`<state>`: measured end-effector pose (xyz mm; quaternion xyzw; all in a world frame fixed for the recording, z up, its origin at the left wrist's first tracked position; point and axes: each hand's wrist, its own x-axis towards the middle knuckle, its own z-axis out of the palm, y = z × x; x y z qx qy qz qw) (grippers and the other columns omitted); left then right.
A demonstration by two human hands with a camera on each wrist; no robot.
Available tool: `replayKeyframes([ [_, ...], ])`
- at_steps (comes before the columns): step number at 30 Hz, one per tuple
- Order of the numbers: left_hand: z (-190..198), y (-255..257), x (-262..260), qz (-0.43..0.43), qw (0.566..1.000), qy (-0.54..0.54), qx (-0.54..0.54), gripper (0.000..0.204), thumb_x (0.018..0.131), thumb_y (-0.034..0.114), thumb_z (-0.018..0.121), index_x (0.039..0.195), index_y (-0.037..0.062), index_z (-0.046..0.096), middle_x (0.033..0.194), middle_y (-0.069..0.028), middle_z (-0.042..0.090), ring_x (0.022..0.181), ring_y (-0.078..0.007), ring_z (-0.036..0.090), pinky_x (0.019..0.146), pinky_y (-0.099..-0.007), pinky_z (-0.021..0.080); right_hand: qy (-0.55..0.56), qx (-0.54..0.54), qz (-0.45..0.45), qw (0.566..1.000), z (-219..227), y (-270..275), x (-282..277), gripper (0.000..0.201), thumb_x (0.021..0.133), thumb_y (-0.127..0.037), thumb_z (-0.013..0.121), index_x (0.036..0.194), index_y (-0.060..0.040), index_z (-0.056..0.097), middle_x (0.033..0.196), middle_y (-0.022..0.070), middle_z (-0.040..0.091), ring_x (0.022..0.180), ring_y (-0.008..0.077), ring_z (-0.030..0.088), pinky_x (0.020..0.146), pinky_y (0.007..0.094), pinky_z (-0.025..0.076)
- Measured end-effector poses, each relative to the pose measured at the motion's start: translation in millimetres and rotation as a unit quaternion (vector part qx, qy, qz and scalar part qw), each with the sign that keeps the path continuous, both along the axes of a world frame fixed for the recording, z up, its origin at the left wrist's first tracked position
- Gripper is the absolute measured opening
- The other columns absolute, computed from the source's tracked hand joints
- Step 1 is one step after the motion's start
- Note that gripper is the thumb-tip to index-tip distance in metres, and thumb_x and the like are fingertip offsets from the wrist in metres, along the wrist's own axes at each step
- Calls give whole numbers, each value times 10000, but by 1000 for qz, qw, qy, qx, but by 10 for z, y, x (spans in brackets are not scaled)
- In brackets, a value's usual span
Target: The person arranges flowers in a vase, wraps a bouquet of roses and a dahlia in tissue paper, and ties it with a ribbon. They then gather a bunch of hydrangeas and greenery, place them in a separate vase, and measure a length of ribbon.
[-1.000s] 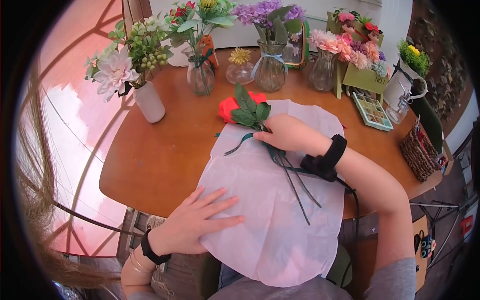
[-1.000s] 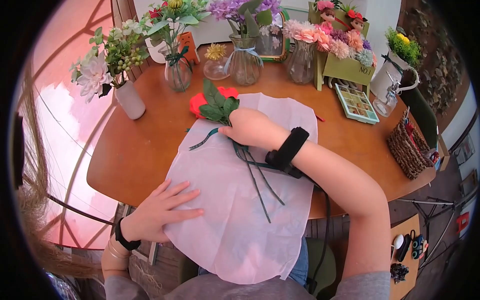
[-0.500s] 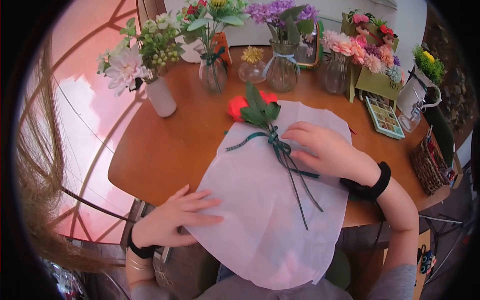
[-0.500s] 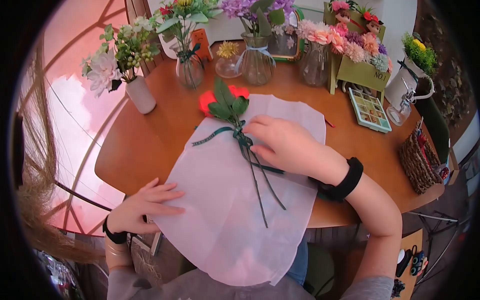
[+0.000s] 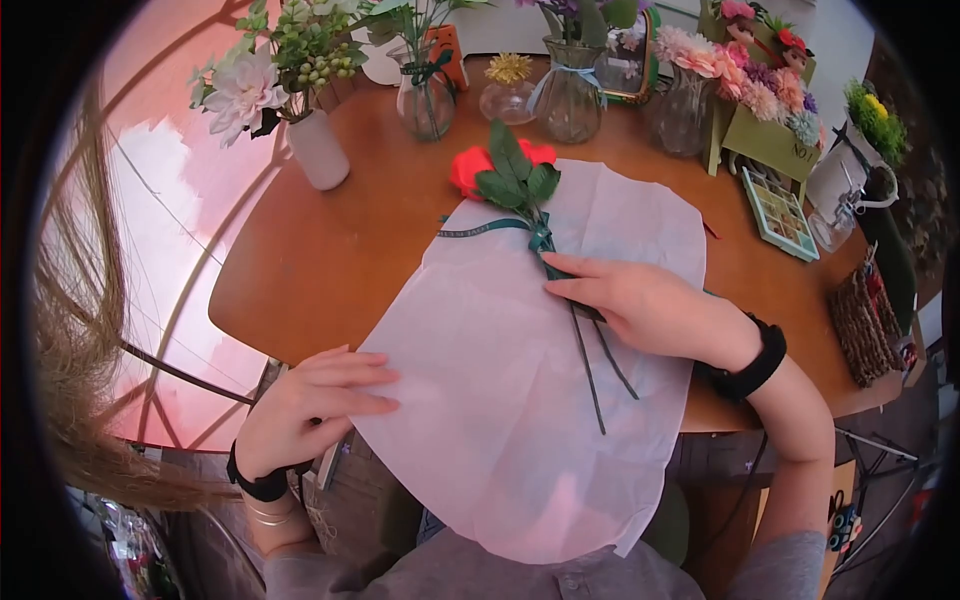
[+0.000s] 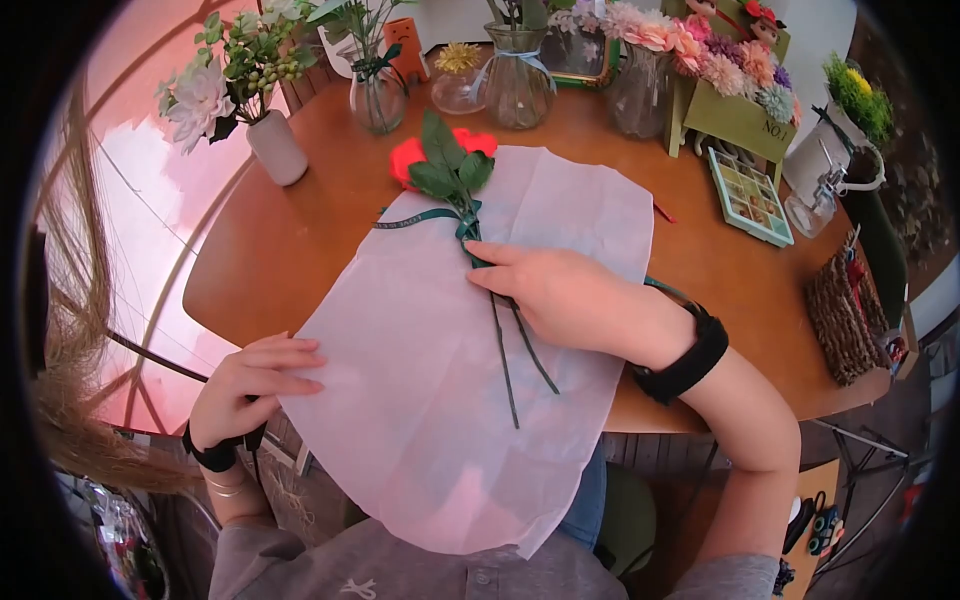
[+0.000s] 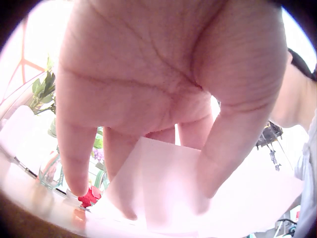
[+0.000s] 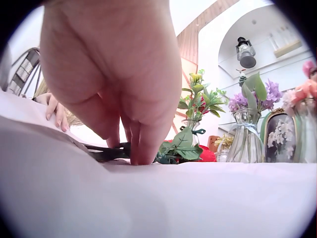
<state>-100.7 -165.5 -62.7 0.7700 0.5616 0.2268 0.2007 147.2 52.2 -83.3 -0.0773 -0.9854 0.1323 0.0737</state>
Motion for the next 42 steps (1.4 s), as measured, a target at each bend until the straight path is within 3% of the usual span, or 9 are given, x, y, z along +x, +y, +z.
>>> replayKeyframes([
  [6, -17, -89, 78, 62, 995, 74, 11, 386, 600, -9, 568, 964, 113, 608, 1123, -93, 507, 1103, -275, 431, 934, -437, 298, 156, -63, 3, 986, 1, 92, 31, 320, 744, 8, 416, 1053, -22, 496, 1165, 134, 468, 910, 308, 527, 760, 357, 436],
  [10, -102, -173, 191, 96, 986, 133, 32, 459, 603, 35, 610, 1047, 141, 566, 1183, -109, 453, 1140, -296, 385, 936, -484, 273, 241, -55, -84, 965, 82, 174, -13, 252, 777, -89, 451, 1006, -12, 522, 954, 154, 561, 856, 306, 542, 741, 350, 442],
  [13, -152, -192, 521, 148, 956, 243, 78, 571, 598, 64, 619, 1144, 173, 492, 1235, -128, 388, 1160, -331, 343, 941, -516, 239, 151, -62, -206, 965, 300, 307, -203, 247, 772, -198, 490, 839, 24, 576, 754, 151, 594, 701, 289, 576, 672, 356, 461],
  [15, -237, -151, 624, 100, 958, 248, 103, 571, 592, 55, 604, 1141, 169, 494, 1228, -118, 398, 1156, -315, 353, 937, -510, 248, -130, -124, -289, 941, 517, 253, -381, 319, 745, -298, 554, 776, 18, 569, 596, 91, 572, 514, 204, 562, 511, 296, 453],
  [19, -295, -51, 710, -22, 962, 250, 111, 557, 578, 29, 559, 1120, 150, 509, 1213, -82, 424, 1143, -270, 375, 922, -487, 277, -186, -62, -237, 951, 332, 363, -627, 320, 713, -248, 542, 624, 59, 559, 570, 124, 573, 429, 191, 531, 417, 281, 433],
  [27, -252, 48, 635, -5, 971, 186, 147, 430, 642, 74, 525, 1070, 116, 537, 1140, -86, 493, 1084, -252, 447, 912, -435, 316, 6, -274, -215, 938, 518, 598, -377, 243, 743, -239, 548, 698, -1, 534, 544, 9, 490, 433, 81, 471, 395, 212, 386],
  [32, -245, 75, 555, 18, 964, 198, 179, 460, 631, 48, 519, 1088, 106, 524, 1143, -84, 490, 1076, -247, 454, 898, -428, 338, 147, -92, -325, 930, 1102, 363, 176, 212, 795, -258, 514, 755, -51, 501, 561, -40, 444, 402, 33, 404, 348, 161, 313],
  [39, 31, 324, 349, 125, 958, -104, 237, 389, 716, 94, 529, 1091, -5, 502, 1082, -168, 531, 986, -272, 532, 847, -308, 399, 228, -45, -375, 898, 1362, 185, 891, 237, 799, -261, 517, 746, -32, 484, 528, -20, 442, 368, 44, 422, 329, 177, 326],
  [42, 371, 585, 281, 93, 922, -317, 201, 351, 751, 90, 493, 1080, -31, 503, 1034, -95, 551, 956, -152, 516, 847, -266, 385, 194, -78, -394, 895, 1281, 147, 1084, 241, 797, -255, 525, 723, -32, 472, 518, -23, 443, 367, 41, 422, 331, 175, 326],
])
